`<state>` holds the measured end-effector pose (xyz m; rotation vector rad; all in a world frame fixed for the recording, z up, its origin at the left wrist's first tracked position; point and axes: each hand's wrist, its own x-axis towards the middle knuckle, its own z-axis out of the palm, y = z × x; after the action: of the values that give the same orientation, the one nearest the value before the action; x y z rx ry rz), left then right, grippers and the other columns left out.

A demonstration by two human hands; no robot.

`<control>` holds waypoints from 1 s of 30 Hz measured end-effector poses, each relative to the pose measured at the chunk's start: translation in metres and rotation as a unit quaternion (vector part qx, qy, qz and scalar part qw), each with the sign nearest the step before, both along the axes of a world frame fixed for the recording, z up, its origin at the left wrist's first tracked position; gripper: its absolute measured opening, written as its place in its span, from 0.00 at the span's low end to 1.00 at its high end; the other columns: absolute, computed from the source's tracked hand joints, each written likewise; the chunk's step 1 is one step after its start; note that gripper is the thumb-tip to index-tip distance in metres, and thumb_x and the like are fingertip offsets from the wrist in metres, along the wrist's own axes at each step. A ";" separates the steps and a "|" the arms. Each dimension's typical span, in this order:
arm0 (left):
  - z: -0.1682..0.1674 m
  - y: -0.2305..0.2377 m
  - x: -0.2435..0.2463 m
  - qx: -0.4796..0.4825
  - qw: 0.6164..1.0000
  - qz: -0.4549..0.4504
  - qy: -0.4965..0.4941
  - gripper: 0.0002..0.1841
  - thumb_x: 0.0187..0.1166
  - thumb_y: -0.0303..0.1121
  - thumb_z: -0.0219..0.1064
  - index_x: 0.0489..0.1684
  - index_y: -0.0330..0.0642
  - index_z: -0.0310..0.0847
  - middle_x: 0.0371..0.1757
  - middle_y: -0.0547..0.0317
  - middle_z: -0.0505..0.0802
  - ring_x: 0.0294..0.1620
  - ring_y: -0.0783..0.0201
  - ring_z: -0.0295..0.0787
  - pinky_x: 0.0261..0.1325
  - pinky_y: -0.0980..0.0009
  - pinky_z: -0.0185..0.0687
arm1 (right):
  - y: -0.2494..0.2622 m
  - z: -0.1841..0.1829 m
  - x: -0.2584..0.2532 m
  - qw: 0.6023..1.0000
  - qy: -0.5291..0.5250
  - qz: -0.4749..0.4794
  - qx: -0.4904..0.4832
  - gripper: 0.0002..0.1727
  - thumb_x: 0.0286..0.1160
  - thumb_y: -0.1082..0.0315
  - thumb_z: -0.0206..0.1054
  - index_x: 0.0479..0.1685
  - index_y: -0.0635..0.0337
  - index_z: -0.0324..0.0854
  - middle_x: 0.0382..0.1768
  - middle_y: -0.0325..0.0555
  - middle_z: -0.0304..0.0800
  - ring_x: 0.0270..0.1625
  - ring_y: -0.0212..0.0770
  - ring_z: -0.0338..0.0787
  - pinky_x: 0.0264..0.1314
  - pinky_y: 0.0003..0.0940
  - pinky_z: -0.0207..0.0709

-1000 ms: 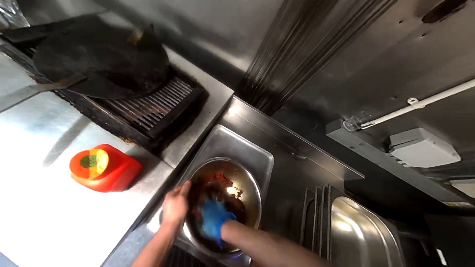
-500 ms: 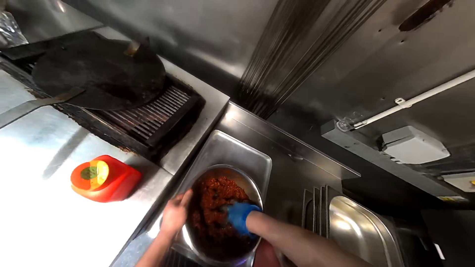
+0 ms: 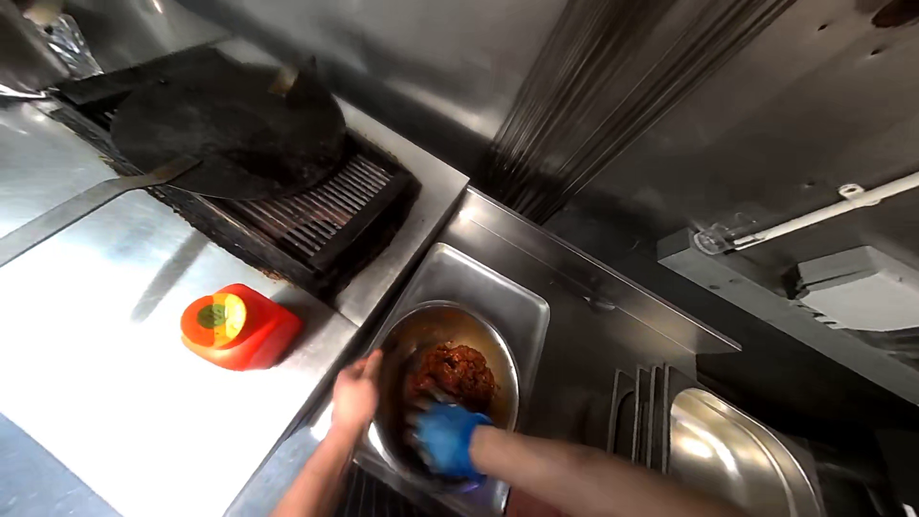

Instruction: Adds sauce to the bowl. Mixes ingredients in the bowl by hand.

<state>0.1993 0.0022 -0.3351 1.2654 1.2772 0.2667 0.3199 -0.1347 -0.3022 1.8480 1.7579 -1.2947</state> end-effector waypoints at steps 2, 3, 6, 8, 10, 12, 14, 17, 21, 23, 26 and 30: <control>-0.001 0.001 -0.009 0.008 0.998 -0.051 0.023 0.25 0.89 0.49 0.58 0.22 0.42 0.83 0.22 0.59 0.83 0.28 0.62 0.81 0.38 0.56 0.78 | -0.020 -0.008 0.039 0.999 -0.021 0.046 -0.012 0.29 0.76 0.61 0.70 0.79 0.51 0.78 0.90 0.55 0.63 0.92 0.69 0.54 0.89 0.77 0.44; -0.003 0.000 -0.012 0.013 0.997 -0.074 0.029 0.25 0.90 0.49 0.57 0.23 0.42 0.82 0.22 0.59 0.82 0.28 0.61 0.81 0.38 0.55 0.78 | -0.016 -0.010 0.050 0.998 -0.059 0.015 -0.029 0.30 0.71 0.64 0.74 0.77 0.54 0.79 0.91 0.59 0.59 0.91 0.74 0.53 0.87 0.79 0.45; -0.006 -0.008 -0.005 0.003 0.998 -0.068 0.005 0.26 0.91 0.49 0.56 0.22 0.42 0.81 0.21 0.60 0.82 0.25 0.62 0.80 0.34 0.57 0.77 | 0.006 -0.011 0.046 0.983 -0.128 -0.064 -0.111 0.40 0.64 0.59 0.78 0.82 0.59 0.72 0.89 0.69 0.55 0.86 0.81 0.58 0.75 0.85 0.57; -0.001 -0.008 -0.001 -0.018 0.999 -0.044 -0.027 0.25 0.90 0.47 0.57 0.21 0.43 0.82 0.21 0.61 0.82 0.26 0.64 0.80 0.35 0.59 0.77 | 0.026 0.008 0.042 0.979 -0.112 0.034 -0.165 0.30 0.69 0.56 0.76 0.70 0.62 0.80 0.74 0.75 0.74 0.67 0.79 0.80 0.54 0.82 0.74; 0.004 -0.006 -0.002 -0.021 0.996 -0.068 -0.060 0.23 0.90 0.45 0.58 0.22 0.43 0.84 0.23 0.62 0.85 0.29 0.66 0.82 0.39 0.61 0.79 | 0.050 0.033 0.050 0.971 -0.093 0.158 -0.153 0.17 0.70 0.65 0.73 0.57 0.60 0.87 0.52 0.67 0.89 0.53 0.70 0.89 0.46 0.74 0.77; 0.008 -0.005 -0.002 -0.008 0.988 -0.121 -0.097 0.23 0.89 0.43 0.58 0.20 0.45 0.84 0.23 0.65 0.85 0.29 0.69 0.83 0.40 0.64 0.80 | 0.069 0.047 0.056 0.968 -0.060 0.238 -0.045 0.09 0.69 0.73 0.72 0.45 0.65 0.89 0.44 0.64 0.90 0.50 0.68 0.89 0.47 0.72 0.78; 0.013 0.000 -0.001 0.020 0.975 -0.195 -0.108 0.23 0.88 0.45 0.57 0.20 0.46 0.84 0.24 0.67 0.87 0.30 0.72 0.84 0.40 0.65 0.81 | 0.080 0.046 0.061 0.968 -0.016 0.247 0.035 0.09 0.75 0.71 0.69 0.47 0.69 0.85 0.46 0.67 0.89 0.52 0.70 0.88 0.51 0.72 0.78; 0.018 0.016 -0.006 0.081 0.958 -0.257 -0.098 0.23 0.87 0.46 0.55 0.22 0.44 0.86 0.47 0.64 0.96 0.51 0.73 0.90 0.58 0.64 0.84 | 0.061 0.005 0.087 0.981 -0.020 0.180 0.070 0.16 0.80 0.64 0.67 0.57 0.67 0.84 0.56 0.66 0.88 0.60 0.68 0.88 0.62 0.70 0.78; 0.020 0.011 -0.007 0.128 0.972 -0.125 -0.149 0.20 0.84 0.35 0.58 0.22 0.39 0.89 0.66 0.53 0.93 0.75 0.64 0.85 0.80 0.63 0.77 | -0.018 -0.036 0.073 0.946 -0.048 -0.293 0.133 0.25 0.86 0.62 0.57 0.76 0.65 0.78 0.76 0.58 0.81 0.82 0.52 0.77 0.88 0.46 0.64; 0.022 -0.004 0.003 0.112 0.980 -0.015 -0.166 0.19 0.82 0.32 0.59 0.18 0.38 0.88 0.65 0.51 0.94 0.73 0.62 0.85 0.79 0.63 0.78 | -0.028 -0.029 0.036 0.826 -0.022 -0.555 0.093 0.24 0.90 0.64 0.57 0.79 0.68 0.75 0.76 0.64 0.80 0.81 0.56 0.78 0.87 0.48 0.65; 0.030 -0.023 0.012 0.059 0.981 0.068 -0.171 0.18 0.84 0.30 0.59 0.21 0.35 0.88 0.65 0.49 0.93 0.72 0.62 0.86 0.77 0.65 0.79 | -0.028 0.002 -0.015 0.714 0.036 -0.697 0.059 0.25 0.94 0.70 0.48 0.83 0.76 0.64 0.82 0.71 0.69 0.87 0.59 0.67 0.90 0.48 0.57; 0.044 -0.041 0.007 -0.030 0.981 0.054 -0.185 0.16 0.87 0.29 0.55 0.46 0.26 0.90 0.74 0.45 0.88 0.78 0.61 0.81 0.84 0.65 0.71 | -0.013 0.003 -0.058 0.775 0.031 -0.608 0.168 0.28 0.85 0.68 0.60 0.79 0.81 0.68 0.80 0.75 0.71 0.85 0.62 0.71 0.90 0.47 0.60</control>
<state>0.2059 -0.0388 -0.2915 1.0375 1.0256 0.5123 0.2614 -0.1480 -0.2993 3.4137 0.6321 -1.3650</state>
